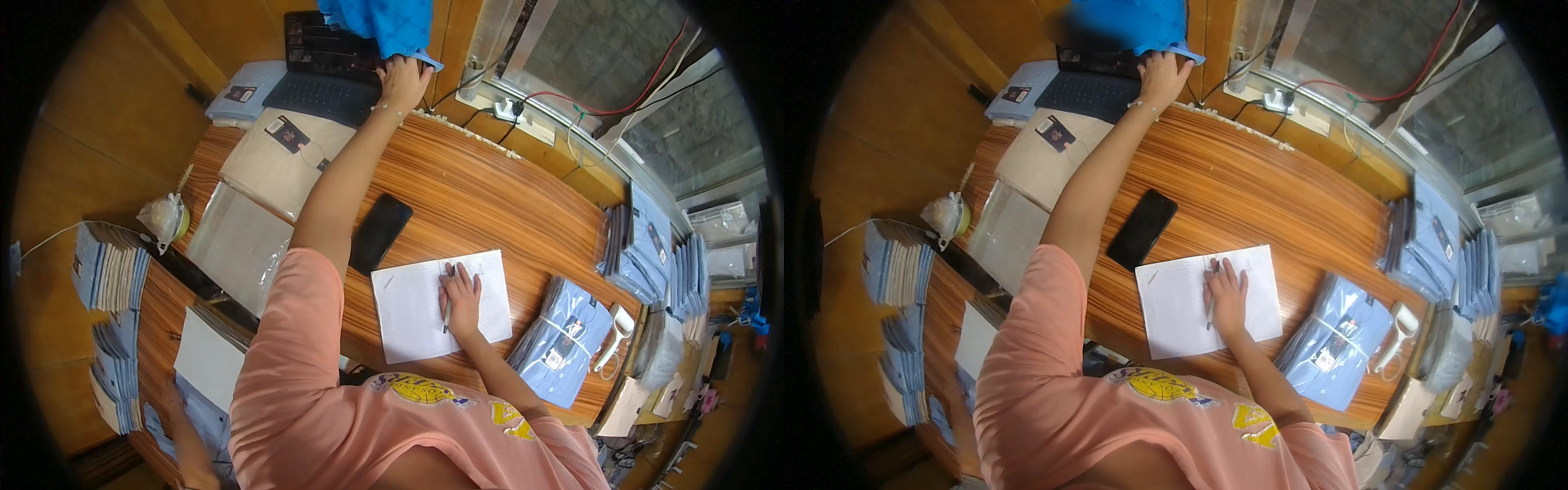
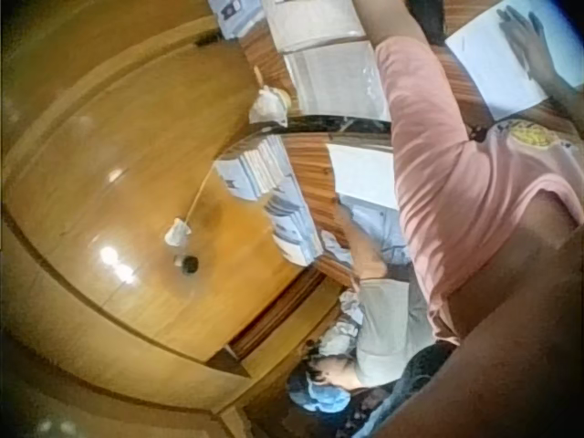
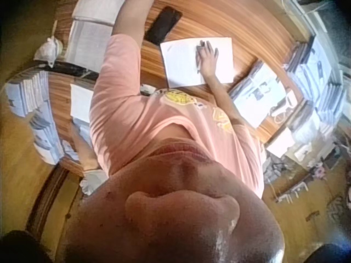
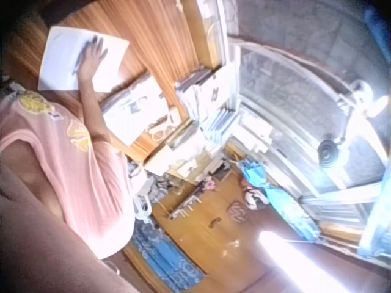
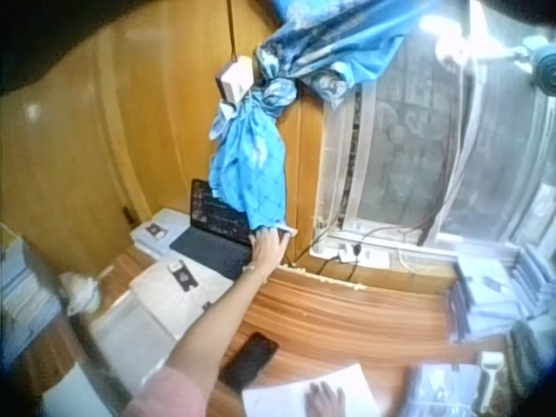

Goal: The person packs shirts by inserting them into plastic bags, sealing them, and tying them with a string before recording the work in a notebook and on a laptop.

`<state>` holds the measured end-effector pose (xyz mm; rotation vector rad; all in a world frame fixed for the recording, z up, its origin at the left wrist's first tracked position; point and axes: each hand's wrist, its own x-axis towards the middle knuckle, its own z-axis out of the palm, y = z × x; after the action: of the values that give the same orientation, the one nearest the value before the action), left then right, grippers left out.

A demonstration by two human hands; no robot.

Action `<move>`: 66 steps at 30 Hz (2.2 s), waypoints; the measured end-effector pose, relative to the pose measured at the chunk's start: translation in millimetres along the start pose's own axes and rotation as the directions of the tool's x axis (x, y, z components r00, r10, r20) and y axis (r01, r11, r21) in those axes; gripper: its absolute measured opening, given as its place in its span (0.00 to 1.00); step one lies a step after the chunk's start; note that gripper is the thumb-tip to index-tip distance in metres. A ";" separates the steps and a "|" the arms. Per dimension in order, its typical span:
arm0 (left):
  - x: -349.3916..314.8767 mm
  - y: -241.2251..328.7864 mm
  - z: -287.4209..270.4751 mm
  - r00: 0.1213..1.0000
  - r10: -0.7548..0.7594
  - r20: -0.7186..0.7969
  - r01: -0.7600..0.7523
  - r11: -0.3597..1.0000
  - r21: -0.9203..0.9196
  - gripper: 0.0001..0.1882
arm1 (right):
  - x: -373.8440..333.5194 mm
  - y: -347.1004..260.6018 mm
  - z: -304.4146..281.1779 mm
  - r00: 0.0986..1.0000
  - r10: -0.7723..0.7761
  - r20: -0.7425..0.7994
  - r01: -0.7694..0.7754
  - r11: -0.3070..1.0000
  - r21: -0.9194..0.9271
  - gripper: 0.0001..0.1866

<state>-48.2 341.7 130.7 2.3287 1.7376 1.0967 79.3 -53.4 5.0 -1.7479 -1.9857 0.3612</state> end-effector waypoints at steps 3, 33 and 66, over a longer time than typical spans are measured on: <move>2.6 -7.5 9.6 0.999 0.043 -0.010 -0.042 0.999 0.032 0.26 | 0.6 -0.6 -1.0 1.000 0.001 0.004 -0.001 1.000 0.000 0.12; -140.7 53.2 -22.3 0.980 0.164 -0.109 -0.190 0.933 -0.305 0.33 | -8.5 15.3 9.3 0.998 -0.030 -0.056 0.029 0.999 -0.024 0.12; -431.7 102.1 -51.7 0.773 0.406 0.488 -0.328 0.914 -0.240 0.28 | -43.9 54.0 -10.7 0.869 0.439 -0.228 -0.230 0.767 0.599 0.02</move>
<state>-46.2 -83.0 -7.3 2.6046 1.0000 0.4831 134.6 -89.4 -19.7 -1.6266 -1.1367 0.6217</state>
